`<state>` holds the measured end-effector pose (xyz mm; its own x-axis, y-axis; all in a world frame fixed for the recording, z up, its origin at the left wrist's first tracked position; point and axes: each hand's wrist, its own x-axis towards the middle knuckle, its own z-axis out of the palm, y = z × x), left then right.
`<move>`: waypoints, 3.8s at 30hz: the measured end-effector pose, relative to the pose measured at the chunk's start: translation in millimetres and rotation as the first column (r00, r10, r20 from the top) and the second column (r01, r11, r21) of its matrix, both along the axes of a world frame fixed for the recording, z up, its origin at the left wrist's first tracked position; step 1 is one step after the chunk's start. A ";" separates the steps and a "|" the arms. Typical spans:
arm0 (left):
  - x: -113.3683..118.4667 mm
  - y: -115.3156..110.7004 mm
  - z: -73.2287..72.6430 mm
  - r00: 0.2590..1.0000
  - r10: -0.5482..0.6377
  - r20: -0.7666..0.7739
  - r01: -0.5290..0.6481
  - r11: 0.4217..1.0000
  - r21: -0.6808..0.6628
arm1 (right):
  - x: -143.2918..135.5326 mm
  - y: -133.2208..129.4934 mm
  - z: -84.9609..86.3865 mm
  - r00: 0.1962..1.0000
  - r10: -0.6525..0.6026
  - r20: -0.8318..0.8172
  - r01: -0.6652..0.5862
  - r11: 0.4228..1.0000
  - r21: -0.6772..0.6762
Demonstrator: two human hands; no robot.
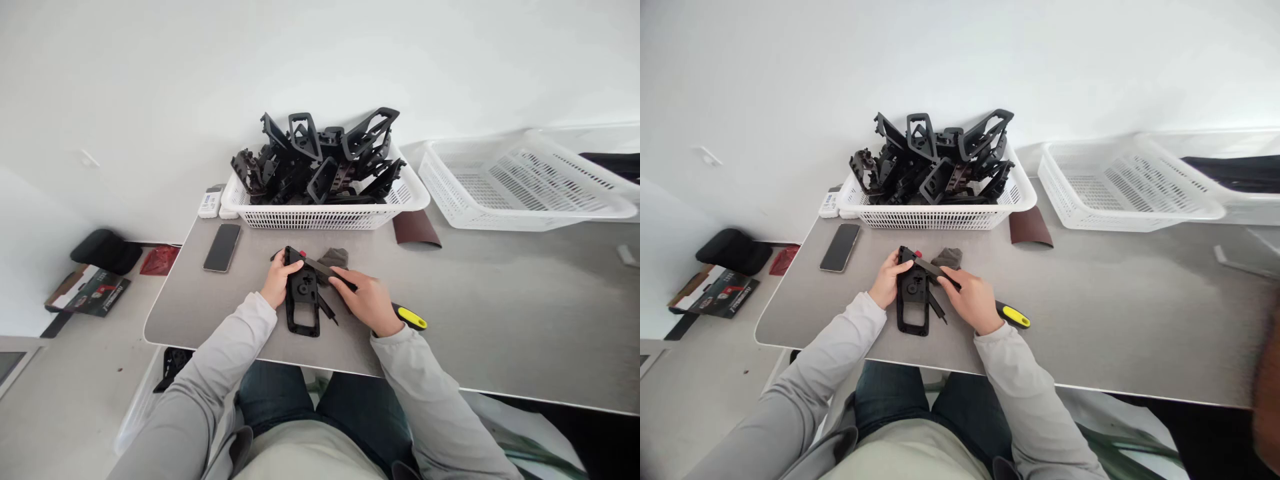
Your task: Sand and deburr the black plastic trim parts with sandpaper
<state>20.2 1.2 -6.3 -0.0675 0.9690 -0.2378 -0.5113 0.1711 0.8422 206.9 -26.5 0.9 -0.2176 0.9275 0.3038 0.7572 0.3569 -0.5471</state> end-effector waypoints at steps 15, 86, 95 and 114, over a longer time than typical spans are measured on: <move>2.7 0.0 -11.5 1.000 0.019 0.004 -0.019 0.999 0.030 | -4.3 -3.9 -3.1 0.984 0.122 0.131 -0.136 0.985 0.103; -13.0 -5.3 3.8 0.837 -0.547 0.020 0.547 0.837 -0.012 | 2.9 20.7 15.9 0.549 -0.387 -0.741 -0.478 0.582 -0.658; -9.1 -15.1 4.2 0.860 -0.508 0.044 0.508 0.861 0.018 | 3.3 29.9 9.1 0.464 -0.429 -0.775 -0.438 0.649 -0.622; 11.2 -68.5 -9.5 0.990 -0.139 0.010 0.137 0.985 0.109 | -20.4 -84.3 9.7 0.259 -0.391 -0.884 -0.487 0.737 -0.468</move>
